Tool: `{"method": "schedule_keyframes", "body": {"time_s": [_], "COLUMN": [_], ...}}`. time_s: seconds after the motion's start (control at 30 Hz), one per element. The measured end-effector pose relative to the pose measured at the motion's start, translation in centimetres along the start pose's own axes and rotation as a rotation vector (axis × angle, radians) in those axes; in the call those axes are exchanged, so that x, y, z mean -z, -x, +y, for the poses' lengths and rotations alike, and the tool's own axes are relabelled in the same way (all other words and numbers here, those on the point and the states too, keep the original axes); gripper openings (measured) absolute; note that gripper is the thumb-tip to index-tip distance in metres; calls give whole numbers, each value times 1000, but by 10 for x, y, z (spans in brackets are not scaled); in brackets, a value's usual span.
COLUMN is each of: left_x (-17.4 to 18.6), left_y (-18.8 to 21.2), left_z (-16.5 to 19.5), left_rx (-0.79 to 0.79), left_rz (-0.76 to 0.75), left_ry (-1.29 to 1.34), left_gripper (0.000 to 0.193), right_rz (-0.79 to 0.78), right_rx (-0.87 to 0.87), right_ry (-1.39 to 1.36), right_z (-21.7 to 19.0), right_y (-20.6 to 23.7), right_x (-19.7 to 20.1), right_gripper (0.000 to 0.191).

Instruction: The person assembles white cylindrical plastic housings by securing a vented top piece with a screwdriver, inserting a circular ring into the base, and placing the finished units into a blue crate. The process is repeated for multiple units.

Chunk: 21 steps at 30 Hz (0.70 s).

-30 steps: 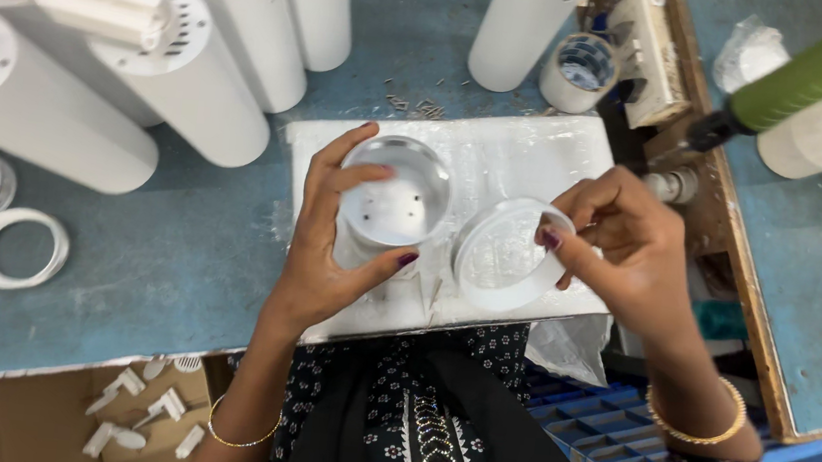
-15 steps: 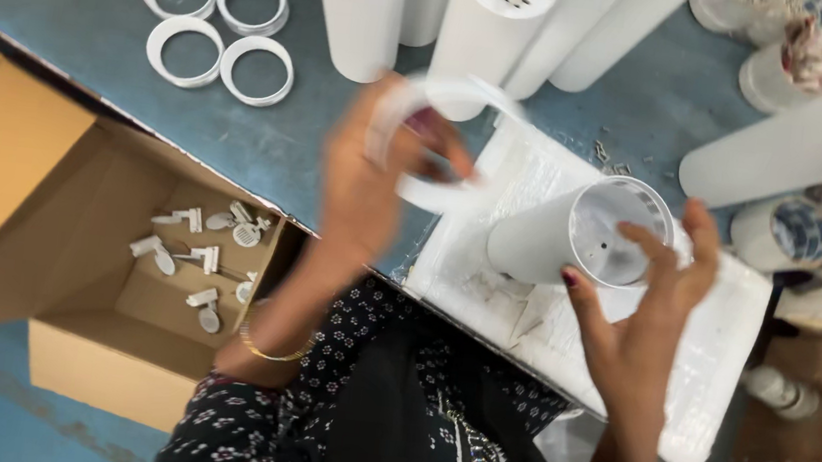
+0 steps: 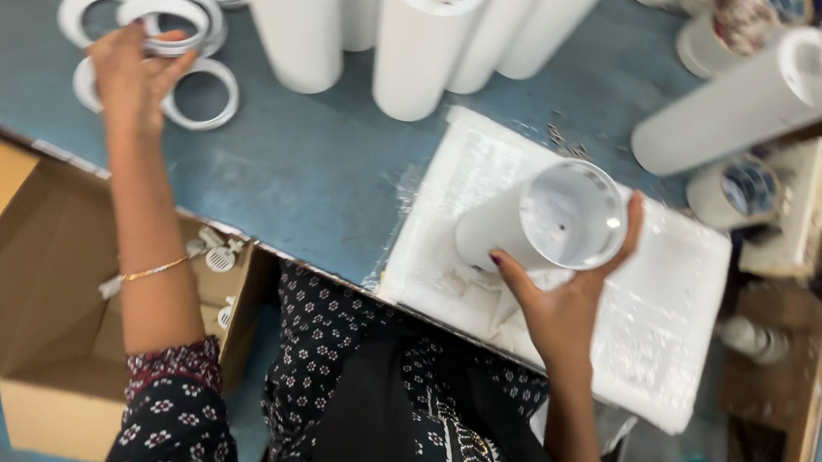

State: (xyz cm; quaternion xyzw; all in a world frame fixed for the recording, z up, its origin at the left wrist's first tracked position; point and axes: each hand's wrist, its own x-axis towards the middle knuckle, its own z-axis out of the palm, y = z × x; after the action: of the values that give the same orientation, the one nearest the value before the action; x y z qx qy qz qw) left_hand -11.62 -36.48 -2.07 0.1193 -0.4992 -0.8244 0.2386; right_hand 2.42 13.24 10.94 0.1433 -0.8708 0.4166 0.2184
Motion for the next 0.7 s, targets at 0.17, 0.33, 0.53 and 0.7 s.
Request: {"method": "schedule_keyframes", "body": {"time_s": [0.17,0.33,0.53,0.7], "left_x": [-2,-27,-97,-162], "left_y": [0,55,167,223], "left_z": [2,48,64,8], "left_rx": [-30,-301,-214,67], "left_rz": [33,-147,-270,-602], "left_ry": [-143,-546,-469,-517], "left_gripper": [40,37,18,18], "right_rz": [-78,-26,-6,611], "right_rx": [-281,-271,-425,-462], "right_ry": [-224,-223,-534,-838], "right_z": [13,27,52,75], "right_y": [10,22,76,191], "right_x": [-14,-17,34,117], "right_gripper": [120,117,110,86]}}
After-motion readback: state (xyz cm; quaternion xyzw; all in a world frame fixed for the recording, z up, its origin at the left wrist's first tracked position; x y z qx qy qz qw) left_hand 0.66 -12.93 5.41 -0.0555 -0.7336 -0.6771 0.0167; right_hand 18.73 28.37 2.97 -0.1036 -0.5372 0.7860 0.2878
